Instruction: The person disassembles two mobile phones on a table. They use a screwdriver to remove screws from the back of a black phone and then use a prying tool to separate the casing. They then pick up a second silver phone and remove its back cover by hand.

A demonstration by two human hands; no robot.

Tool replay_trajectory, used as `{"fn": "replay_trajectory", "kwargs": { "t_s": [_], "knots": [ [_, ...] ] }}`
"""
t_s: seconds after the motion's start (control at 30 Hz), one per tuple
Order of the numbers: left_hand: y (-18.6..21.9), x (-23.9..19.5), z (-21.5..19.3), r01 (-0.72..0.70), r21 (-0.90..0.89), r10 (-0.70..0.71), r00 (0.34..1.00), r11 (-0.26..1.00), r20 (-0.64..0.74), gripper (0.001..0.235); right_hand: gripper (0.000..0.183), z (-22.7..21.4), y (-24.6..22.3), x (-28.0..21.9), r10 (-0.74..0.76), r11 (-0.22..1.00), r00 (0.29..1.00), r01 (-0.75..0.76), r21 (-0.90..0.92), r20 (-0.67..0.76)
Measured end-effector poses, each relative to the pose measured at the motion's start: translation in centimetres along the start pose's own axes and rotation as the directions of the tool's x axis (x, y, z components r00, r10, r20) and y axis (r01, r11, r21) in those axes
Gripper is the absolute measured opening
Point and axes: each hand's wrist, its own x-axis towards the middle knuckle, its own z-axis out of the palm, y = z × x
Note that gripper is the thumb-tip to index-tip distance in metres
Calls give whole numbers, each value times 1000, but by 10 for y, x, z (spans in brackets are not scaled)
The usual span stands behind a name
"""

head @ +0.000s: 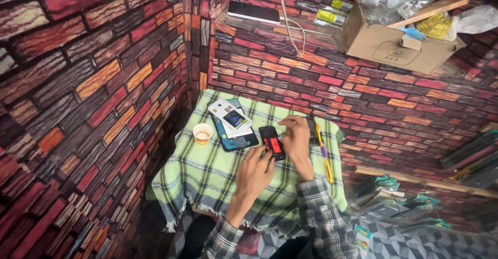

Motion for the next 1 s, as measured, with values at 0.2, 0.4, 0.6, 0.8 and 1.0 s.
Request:
{"fn": "replay_trajectory", "kwargs": {
  "t_s": [0.2,0.4,0.6,0.8,1.0],
  "knots": [
    [1,1,2,6,18,-6,1000,1000,21,25,41,0,-7,-6,-125,985,970,146,-88,207],
    [3,1,0,27,11,-28,998,1000,50,25,33,-9,-5,-6,-115,993,985,118,-23,130],
    [6,3,-5,67,-12,-66,995,998,68,31,24,-64,-12,-32,144,975,980,-117,-188,137],
    [4,8,1,83,-20,-81,991,996,111,35,40,-86,-21,-68,98,982,982,-69,-176,162],
    [-6,23,16,57,101,-66,993,993,93,42,34,-76,-15,-74,122,975,991,-107,-195,64]
  ]
}}
